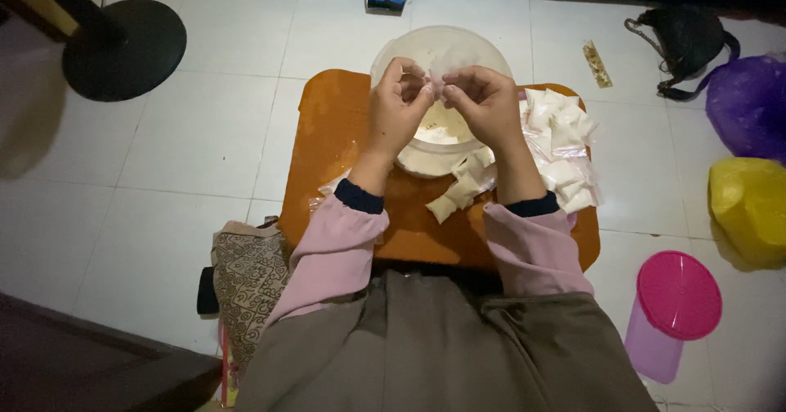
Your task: Scooping white powder from a large bowl into small plastic bags and tying them closed for packaging.
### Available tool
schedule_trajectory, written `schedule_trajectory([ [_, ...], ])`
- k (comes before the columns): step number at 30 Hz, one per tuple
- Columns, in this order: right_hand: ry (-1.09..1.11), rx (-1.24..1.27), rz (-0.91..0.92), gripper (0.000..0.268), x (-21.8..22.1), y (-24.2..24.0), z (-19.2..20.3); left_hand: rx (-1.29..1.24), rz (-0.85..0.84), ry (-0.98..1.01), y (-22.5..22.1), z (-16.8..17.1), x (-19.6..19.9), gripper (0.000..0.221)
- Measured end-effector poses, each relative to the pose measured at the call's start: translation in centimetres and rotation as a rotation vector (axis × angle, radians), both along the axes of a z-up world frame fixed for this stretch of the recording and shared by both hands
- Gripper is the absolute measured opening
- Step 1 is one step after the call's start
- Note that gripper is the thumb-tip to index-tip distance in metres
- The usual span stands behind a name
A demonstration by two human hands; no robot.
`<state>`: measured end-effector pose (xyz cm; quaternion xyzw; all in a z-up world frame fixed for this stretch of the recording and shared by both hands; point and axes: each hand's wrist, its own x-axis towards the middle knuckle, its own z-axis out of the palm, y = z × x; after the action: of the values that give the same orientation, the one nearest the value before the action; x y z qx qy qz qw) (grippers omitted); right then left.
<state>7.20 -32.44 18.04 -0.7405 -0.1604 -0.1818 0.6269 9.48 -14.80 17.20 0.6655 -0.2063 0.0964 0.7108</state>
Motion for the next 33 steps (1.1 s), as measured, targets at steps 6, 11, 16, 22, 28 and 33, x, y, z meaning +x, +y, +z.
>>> schedule_trajectory([
  [6,-0.017,-0.043,-0.058,0.014,-0.5,0.4,0.5,0.179,0.113,0.032,-0.3,0.6,-0.5,0.016],
  [11,-0.069,-0.073,-0.103,0.015,0.0,0.5,-0.4,0.329,0.162,0.032,-0.5,-0.3,0.3,0.012],
  [16,-0.112,-0.082,-0.118,0.025,0.3,0.4,-1.1,0.333,0.183,-0.012,-0.7,-0.4,0.5,0.008],
  [22,-0.167,-0.047,-0.166,0.024,0.5,0.5,-1.5,0.382,0.234,-0.168,-0.9,0.1,0.0,0.011],
  [28,-0.381,-0.301,-0.431,0.021,-0.3,1.7,-0.4,0.416,0.299,-0.355,-1.4,0.0,-0.6,0.014],
  [33,-0.347,-0.174,-0.348,0.018,0.3,1.1,-1.2,0.343,0.144,-0.425,-0.8,0.2,-0.5,0.038],
])
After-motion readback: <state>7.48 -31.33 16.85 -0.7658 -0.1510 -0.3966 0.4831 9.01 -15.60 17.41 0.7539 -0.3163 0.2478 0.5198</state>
